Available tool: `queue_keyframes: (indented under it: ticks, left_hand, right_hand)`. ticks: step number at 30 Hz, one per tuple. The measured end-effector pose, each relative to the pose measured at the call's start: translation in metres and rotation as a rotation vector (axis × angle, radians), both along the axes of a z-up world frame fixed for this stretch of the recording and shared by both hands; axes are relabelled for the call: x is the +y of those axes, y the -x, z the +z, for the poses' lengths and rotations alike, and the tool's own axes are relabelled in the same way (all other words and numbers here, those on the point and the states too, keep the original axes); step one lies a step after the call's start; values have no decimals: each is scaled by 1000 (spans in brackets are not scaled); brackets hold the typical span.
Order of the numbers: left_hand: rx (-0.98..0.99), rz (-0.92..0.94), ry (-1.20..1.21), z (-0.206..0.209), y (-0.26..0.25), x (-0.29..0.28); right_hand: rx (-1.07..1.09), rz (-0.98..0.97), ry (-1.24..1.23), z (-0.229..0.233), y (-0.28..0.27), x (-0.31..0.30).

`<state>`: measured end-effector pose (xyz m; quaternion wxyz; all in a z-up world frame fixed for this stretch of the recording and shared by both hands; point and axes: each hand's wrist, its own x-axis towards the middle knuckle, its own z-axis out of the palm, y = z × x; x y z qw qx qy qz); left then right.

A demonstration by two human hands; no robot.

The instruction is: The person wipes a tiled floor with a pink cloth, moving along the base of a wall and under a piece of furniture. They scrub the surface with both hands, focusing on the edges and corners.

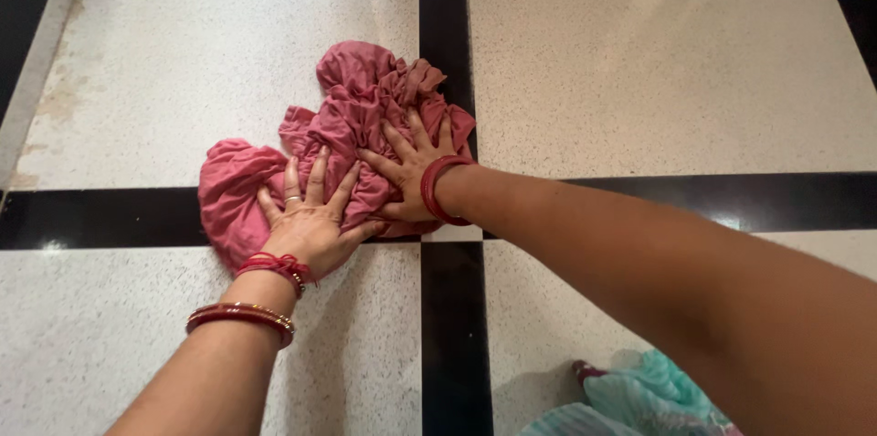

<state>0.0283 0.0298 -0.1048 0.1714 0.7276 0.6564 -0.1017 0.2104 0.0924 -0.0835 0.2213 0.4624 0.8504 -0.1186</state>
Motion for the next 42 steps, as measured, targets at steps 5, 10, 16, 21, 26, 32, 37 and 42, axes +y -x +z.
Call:
queue_keyframes:
  ticks: [5, 10, 16, 21, 26, 32, 37, 42]
  left_hand:
    - [-21, 28, 9, -4, 11, 19]
    - [20, 40, 19, -10, 28, 53]
    - [70, 45, -10, -16, 49, 89]
    - [24, 54, -49, -15, 62, 108]
    - [58, 80, -88, -15, 57, 109]
    - [89, 89, -108, -21, 48, 95]
    - [74, 33, -31, -18, 44, 66]
    - [93, -15, 62, -9, 32, 30]
  right_hand:
    - [40, 0, -38, -6, 9, 23]
    - [117, 13, -100, -15, 17, 56]
    - [145, -41, -42, -3, 36, 90]
    - [101, -111, 11, 11, 58, 114]
    - [60, -127, 57, 12, 69, 122]
    - [22, -112, 21, 15, 66, 100]
    - [7, -67, 41, 9, 55, 71]
    - [-16, -1, 61, 3, 41, 36]
